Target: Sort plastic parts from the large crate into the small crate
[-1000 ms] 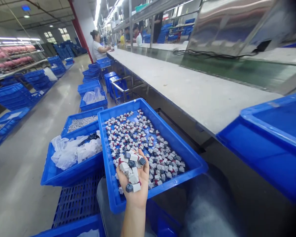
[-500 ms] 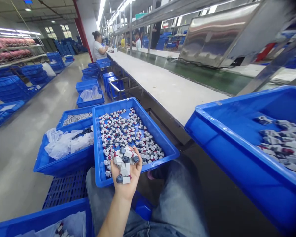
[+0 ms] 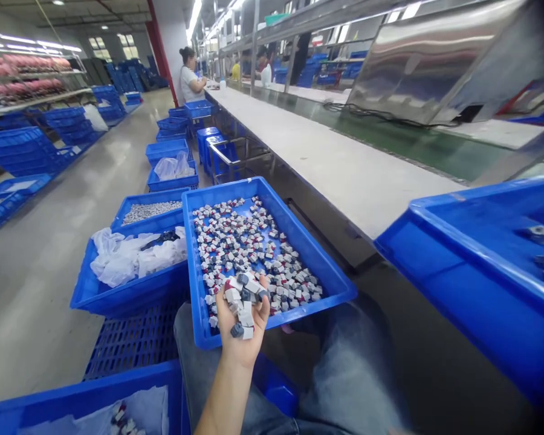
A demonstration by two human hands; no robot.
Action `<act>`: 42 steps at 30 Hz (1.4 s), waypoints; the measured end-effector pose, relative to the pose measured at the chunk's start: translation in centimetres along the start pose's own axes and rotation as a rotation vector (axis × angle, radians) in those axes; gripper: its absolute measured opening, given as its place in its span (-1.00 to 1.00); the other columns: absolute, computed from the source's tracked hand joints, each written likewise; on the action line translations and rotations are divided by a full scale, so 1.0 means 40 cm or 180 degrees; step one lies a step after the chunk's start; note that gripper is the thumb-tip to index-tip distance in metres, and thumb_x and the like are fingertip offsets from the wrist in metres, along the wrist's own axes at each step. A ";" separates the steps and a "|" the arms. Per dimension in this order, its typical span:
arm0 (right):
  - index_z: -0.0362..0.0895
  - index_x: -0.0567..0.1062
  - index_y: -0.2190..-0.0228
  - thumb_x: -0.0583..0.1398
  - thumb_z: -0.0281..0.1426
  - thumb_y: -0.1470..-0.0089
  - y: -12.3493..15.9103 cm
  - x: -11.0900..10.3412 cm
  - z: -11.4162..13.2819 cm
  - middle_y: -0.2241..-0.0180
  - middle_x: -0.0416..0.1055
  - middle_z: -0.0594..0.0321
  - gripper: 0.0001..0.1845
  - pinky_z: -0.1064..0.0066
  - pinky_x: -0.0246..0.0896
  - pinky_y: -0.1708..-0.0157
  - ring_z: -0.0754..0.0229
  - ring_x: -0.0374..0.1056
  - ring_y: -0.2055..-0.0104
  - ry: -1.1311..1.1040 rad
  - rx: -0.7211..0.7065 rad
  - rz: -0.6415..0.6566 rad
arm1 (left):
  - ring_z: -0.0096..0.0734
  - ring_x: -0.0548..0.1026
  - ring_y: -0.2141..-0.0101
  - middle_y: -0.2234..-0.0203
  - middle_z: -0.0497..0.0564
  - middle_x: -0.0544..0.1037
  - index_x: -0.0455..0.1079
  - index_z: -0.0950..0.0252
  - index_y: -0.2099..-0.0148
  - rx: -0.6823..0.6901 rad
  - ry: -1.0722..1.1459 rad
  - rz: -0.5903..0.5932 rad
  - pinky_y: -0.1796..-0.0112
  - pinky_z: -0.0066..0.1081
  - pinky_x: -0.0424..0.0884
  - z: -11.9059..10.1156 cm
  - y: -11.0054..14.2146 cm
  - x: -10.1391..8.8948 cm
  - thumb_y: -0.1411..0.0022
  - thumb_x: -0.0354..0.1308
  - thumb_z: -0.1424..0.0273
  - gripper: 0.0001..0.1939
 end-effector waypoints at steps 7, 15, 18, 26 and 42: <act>-0.04 0.36 0.09 0.11 -0.19 -0.02 -0.145 0.467 0.340 0.06 0.33 0.12 -0.60 0.04 0.04 -0.04 -0.01 0.20 -0.02 -0.0118 -0.2316 0.1960 | -0.45 0.47 0.35 0.42 -0.02 0.50 0.42 0.29 0.33 0.1067 -0.0226 -0.0737 0.38 -0.52 0.40 -0.157 0.011 -0.049 -0.11 0.02 0.27 -0.77; -0.09 0.42 0.36 0.01 -0.29 -0.12 -0.134 0.650 0.301 0.37 0.44 0.28 -0.78 0.38 0.23 0.30 0.21 0.36 0.31 -0.0652 -0.1483 0.3017 | -0.48 0.45 0.45 0.48 -0.11 0.47 0.38 0.23 0.36 0.1284 0.0146 -0.1090 0.51 -0.53 0.35 -0.197 0.004 -0.126 -0.09 0.04 0.24 -0.81; -0.11 0.44 0.38 0.02 -0.26 -0.11 -0.154 0.651 0.250 0.36 0.45 0.25 -0.74 0.39 0.24 0.29 0.20 0.36 0.29 -0.1078 -0.0930 0.2689 | -0.53 0.43 0.48 0.45 -0.10 0.47 0.38 0.24 0.32 0.1199 0.0244 -0.1096 0.53 -0.55 0.34 -0.193 -0.004 -0.139 -0.07 0.07 0.24 -0.80; -0.01 0.37 0.09 0.08 -0.09 0.00 -0.134 0.680 0.170 0.39 0.48 0.22 -0.55 0.42 0.21 0.66 0.25 0.29 0.62 -0.0419 -0.0669 0.3613 | -0.51 0.35 0.56 0.55 -0.04 0.39 0.33 0.32 0.44 0.0532 0.0080 -0.1228 0.64 -0.58 0.25 -0.150 -0.032 -0.166 0.05 0.14 0.15 -0.70; -0.03 0.41 0.31 0.20 -0.14 0.12 -0.131 0.593 0.033 0.32 0.35 0.29 -0.68 0.40 0.29 0.36 0.27 0.30 0.36 -0.2254 0.1085 0.1220 | -0.49 0.47 0.43 0.45 -0.02 0.49 0.39 0.33 0.34 0.1395 0.0307 -0.1168 0.42 -0.54 0.39 -0.161 -0.010 -0.158 -0.05 0.11 0.28 -0.80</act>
Point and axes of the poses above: each hand's wrist, its own y-axis away from the middle knuckle, its own x-axis out of the palm, z = x × y, the point moved 10 cm from there along -y, towards the middle knuckle
